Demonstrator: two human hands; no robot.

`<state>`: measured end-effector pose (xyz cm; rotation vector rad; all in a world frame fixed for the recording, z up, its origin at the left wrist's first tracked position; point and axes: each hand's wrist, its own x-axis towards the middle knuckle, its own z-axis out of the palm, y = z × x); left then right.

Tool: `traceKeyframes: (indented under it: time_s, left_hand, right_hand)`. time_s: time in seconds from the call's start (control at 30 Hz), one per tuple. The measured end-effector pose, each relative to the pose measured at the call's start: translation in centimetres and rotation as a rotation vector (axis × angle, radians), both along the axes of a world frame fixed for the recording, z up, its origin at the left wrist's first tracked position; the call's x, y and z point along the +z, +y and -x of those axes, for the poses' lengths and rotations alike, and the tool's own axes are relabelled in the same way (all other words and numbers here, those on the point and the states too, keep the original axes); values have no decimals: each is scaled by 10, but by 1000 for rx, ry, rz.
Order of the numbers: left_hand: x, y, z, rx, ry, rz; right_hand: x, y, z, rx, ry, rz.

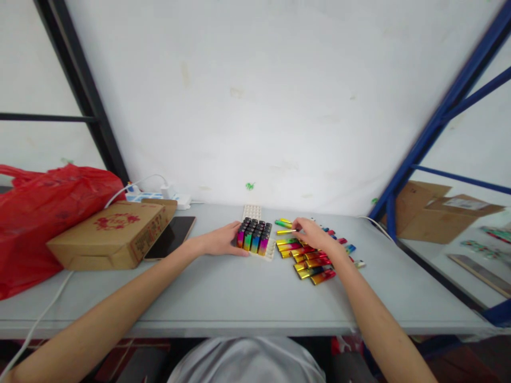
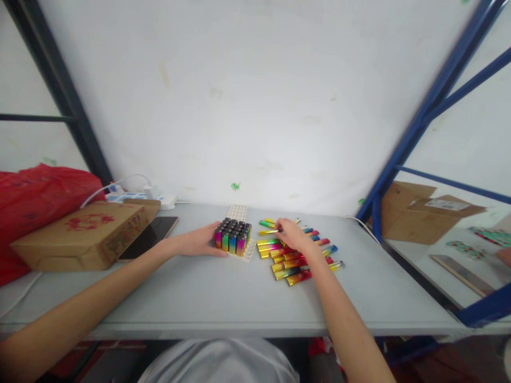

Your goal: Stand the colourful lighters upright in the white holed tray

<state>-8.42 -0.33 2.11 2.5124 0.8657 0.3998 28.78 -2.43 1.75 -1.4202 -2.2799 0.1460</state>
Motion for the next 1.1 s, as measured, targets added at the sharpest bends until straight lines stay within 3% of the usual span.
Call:
traceKeyframes:
  time_s: [0.33, 0.63, 0.8, 1.0, 1.1]
  left_hand:
    - [-2, 2, 1, -18, -26, -26]
    - [-4, 4, 2, -20, -19, -27]
    - [-2, 2, 2, -15, -22, -15]
    - [-1, 0, 1, -7, -46, -14]
    - [-1, 0, 1, 2, -25, -7]
  right_hand:
    - [6, 7, 18, -67, 767, 9]
    - [13, -16, 61, 20, 1241, 306]
    - [13, -21, 74, 17, 1058, 405]
    - [10, -24, 82, -86, 638, -29]
    - [10, -29, 87, -110, 523, -140]
